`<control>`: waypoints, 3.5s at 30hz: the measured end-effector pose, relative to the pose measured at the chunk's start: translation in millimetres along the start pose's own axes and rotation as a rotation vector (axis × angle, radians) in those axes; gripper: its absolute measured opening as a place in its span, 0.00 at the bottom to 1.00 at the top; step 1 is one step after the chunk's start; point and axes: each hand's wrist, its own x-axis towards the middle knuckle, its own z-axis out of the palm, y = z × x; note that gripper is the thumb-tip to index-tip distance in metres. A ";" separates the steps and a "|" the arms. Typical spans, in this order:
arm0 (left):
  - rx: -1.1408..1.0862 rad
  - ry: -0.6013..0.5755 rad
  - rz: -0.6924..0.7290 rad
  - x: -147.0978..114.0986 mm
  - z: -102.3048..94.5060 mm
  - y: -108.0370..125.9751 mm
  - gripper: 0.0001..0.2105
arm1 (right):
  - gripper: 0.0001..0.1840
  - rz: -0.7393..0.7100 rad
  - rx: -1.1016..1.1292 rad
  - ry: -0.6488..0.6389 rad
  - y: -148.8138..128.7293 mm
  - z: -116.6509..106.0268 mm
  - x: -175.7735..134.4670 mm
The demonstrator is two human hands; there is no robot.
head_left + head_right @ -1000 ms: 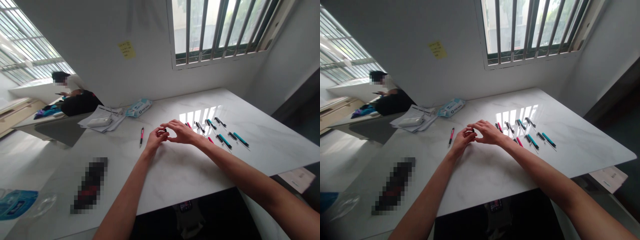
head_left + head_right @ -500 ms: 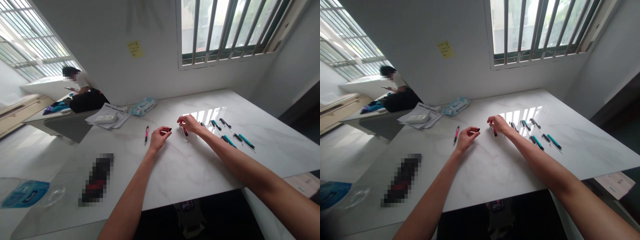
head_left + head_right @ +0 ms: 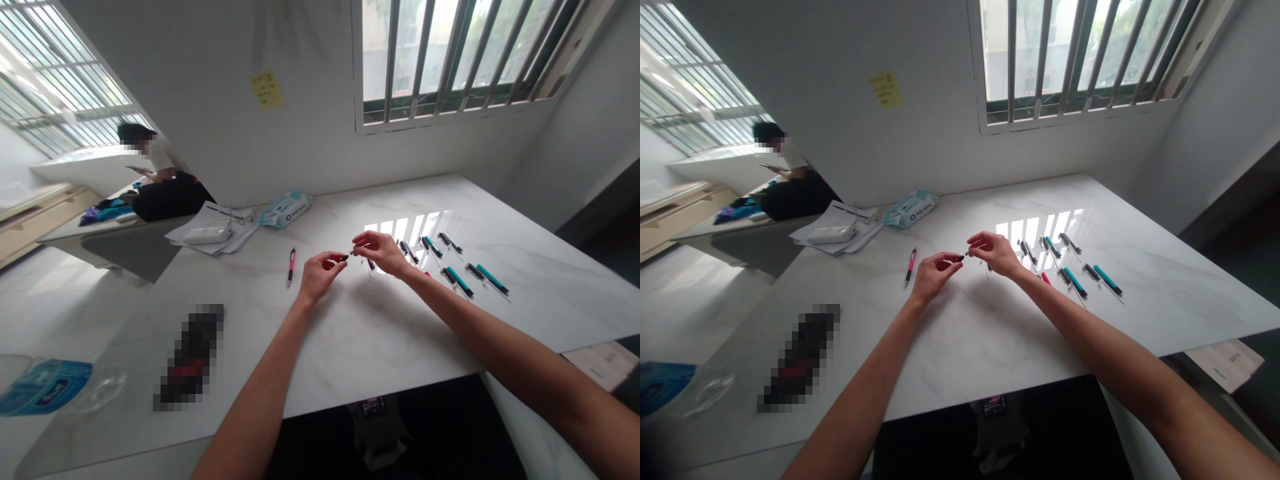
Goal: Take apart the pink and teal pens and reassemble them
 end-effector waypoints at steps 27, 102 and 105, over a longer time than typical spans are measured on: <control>0.074 -0.051 0.122 -3.4 10.7 4.1 0.13 | 0.13 -0.172 -0.504 -0.177 -3.3 -19.0 -15.1; -0.375 0.052 -0.178 3.0 10.6 6.4 0.29 | 0.05 -0.203 -0.836 -0.102 10.5 -22.6 2.3; -0.362 0.020 -0.174 2.6 9.4 7.5 0.29 | 0.07 -0.157 -0.584 -0.050 4.0 -22.8 -3.0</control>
